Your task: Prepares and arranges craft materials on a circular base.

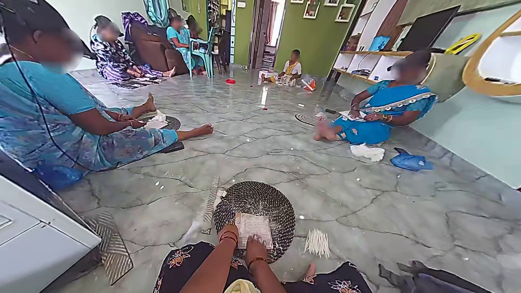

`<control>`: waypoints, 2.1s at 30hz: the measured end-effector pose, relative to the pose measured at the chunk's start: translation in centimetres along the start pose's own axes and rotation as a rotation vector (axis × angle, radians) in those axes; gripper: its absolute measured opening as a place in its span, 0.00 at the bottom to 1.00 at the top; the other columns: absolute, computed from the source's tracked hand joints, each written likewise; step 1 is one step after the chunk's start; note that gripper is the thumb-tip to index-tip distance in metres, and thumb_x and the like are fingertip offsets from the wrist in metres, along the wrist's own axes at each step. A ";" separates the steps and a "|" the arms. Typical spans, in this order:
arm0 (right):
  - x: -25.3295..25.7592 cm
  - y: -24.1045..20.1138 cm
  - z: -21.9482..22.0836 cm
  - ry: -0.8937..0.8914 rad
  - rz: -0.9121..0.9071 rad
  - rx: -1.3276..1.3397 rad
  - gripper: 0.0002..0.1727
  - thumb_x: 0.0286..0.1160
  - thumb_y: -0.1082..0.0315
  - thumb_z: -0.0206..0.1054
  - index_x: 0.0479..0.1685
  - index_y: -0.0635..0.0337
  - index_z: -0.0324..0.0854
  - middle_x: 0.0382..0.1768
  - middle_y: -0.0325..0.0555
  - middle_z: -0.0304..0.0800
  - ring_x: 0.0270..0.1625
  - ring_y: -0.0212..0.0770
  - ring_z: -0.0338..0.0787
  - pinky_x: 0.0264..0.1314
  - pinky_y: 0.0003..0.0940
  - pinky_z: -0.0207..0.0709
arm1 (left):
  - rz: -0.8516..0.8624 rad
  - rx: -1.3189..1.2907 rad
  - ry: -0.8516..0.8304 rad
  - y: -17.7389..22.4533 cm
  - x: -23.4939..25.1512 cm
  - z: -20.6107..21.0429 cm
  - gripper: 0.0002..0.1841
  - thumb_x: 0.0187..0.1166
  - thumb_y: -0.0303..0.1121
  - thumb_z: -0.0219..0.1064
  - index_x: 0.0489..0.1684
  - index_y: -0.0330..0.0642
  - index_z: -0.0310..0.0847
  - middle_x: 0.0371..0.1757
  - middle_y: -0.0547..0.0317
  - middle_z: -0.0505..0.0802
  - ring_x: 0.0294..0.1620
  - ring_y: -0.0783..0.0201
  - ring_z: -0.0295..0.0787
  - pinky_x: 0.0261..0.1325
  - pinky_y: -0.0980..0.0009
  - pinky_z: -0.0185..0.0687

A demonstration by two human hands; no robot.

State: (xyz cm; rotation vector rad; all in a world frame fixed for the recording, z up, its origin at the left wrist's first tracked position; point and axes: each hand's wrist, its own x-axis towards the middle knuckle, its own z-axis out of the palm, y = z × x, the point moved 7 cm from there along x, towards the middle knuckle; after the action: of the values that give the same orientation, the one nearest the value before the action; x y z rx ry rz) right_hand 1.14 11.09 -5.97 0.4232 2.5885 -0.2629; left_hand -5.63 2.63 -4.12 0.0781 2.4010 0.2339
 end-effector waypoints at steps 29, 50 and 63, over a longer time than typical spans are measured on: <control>1.3 0.7 -0.2 -0.020 -0.030 0.035 0.38 0.90 0.64 0.57 0.96 0.61 0.46 0.95 0.60 0.49 0.95 0.63 0.53 0.92 0.63 0.52 | -0.020 -0.007 0.016 0.0 0.7 -0.6 0.22 0.84 0.34 0.64 0.73 0.33 0.80 0.78 0.38 0.84 0.80 0.41 0.80 0.75 0.39 0.78; -0.6 -0.1 0.1 -0.037 0.042 0.144 0.28 0.92 0.70 0.46 0.88 0.70 0.61 0.86 0.67 0.66 0.86 0.65 0.71 0.84 0.60 0.68 | 0.004 0.044 0.016 0.2 1.0 0.3 0.21 0.84 0.33 0.63 0.71 0.30 0.81 0.78 0.35 0.83 0.80 0.40 0.80 0.77 0.41 0.78; 1.3 0.8 -0.6 -0.014 -0.028 0.008 0.34 0.90 0.71 0.52 0.94 0.68 0.48 0.94 0.62 0.51 0.96 0.60 0.52 0.95 0.56 0.49 | 0.016 -0.039 -0.011 0.3 0.3 -0.6 0.21 0.85 0.31 0.63 0.71 0.27 0.80 0.77 0.32 0.83 0.81 0.37 0.79 0.78 0.37 0.75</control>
State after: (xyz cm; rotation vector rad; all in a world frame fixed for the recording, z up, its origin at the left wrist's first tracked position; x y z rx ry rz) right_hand 0.10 12.29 -6.20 0.3863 2.5823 -0.2850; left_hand -6.26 2.83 -3.78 0.0800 2.3849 0.2867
